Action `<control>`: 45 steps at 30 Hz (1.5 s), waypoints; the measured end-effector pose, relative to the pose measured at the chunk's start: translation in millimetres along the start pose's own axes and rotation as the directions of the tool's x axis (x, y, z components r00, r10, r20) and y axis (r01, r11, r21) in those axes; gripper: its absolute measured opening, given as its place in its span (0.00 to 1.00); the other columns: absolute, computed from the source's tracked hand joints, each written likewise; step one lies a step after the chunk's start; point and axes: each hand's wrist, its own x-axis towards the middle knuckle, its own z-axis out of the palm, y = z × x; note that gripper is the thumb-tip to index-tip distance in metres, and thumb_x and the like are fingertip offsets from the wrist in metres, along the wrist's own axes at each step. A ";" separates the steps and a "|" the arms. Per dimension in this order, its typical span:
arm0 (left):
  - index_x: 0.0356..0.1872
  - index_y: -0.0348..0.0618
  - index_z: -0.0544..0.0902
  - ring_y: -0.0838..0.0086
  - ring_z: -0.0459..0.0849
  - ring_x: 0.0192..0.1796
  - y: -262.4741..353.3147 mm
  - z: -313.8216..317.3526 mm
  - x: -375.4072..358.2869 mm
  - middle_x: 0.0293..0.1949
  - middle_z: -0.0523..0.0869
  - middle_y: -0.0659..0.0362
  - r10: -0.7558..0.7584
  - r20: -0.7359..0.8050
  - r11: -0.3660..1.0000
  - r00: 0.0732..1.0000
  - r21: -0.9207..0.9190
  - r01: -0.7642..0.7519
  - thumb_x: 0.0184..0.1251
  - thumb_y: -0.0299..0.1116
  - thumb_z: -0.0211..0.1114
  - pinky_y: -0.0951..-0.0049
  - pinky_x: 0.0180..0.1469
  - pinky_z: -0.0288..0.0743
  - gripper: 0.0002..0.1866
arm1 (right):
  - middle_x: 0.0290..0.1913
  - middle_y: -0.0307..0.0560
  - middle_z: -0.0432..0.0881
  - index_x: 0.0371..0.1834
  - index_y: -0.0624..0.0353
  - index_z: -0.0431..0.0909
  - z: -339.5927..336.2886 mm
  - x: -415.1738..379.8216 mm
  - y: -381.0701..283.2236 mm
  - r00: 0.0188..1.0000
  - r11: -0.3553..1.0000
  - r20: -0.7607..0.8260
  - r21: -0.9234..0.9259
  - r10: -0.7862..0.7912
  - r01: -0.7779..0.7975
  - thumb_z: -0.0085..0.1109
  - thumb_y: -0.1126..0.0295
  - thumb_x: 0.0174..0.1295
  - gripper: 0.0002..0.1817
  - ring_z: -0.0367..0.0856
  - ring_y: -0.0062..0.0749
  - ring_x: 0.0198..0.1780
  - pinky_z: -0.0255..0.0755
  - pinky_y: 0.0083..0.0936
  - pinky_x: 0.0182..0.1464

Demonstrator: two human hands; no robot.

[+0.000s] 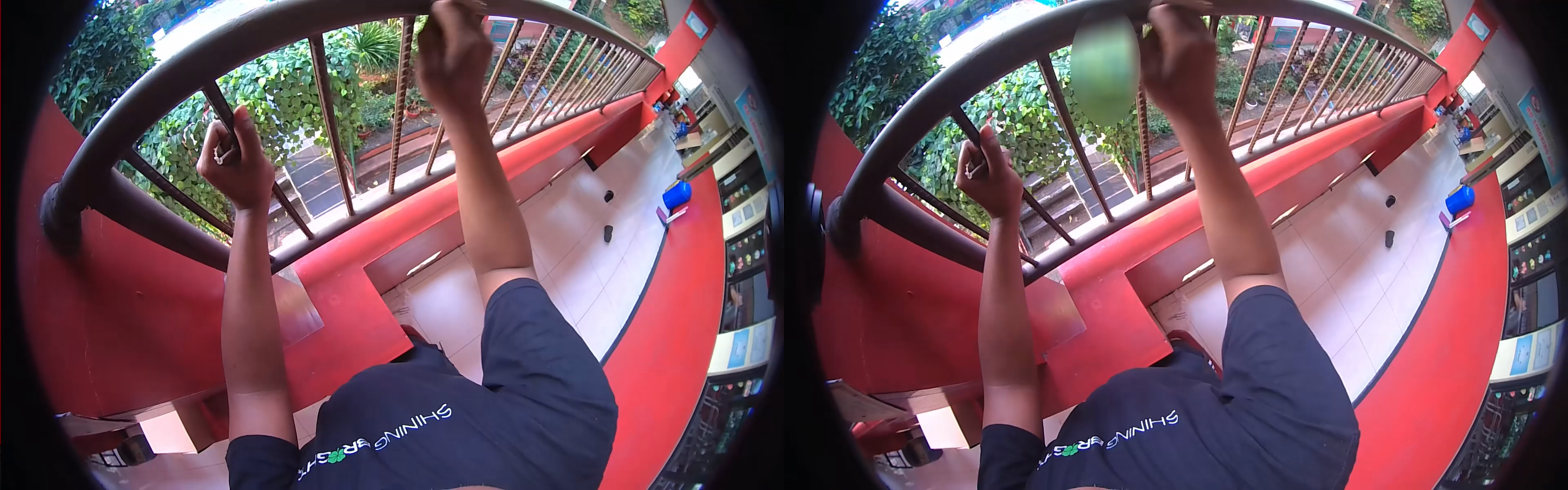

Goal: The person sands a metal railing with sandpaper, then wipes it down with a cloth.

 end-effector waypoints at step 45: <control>0.17 0.40 0.75 0.72 0.73 0.17 13.8 -4.1 9.3 0.15 0.74 0.58 0.152 0.137 0.955 0.979 0.234 -0.181 0.66 0.33 0.71 0.72 0.24 0.66 0.19 | 0.34 0.56 0.76 0.40 0.65 0.74 84.4 -0.2 -147.6 0.973 0.998 -0.224 0.008 -0.058 0.061 0.50 0.74 0.64 0.07 0.76 0.57 0.38 0.69 0.50 0.44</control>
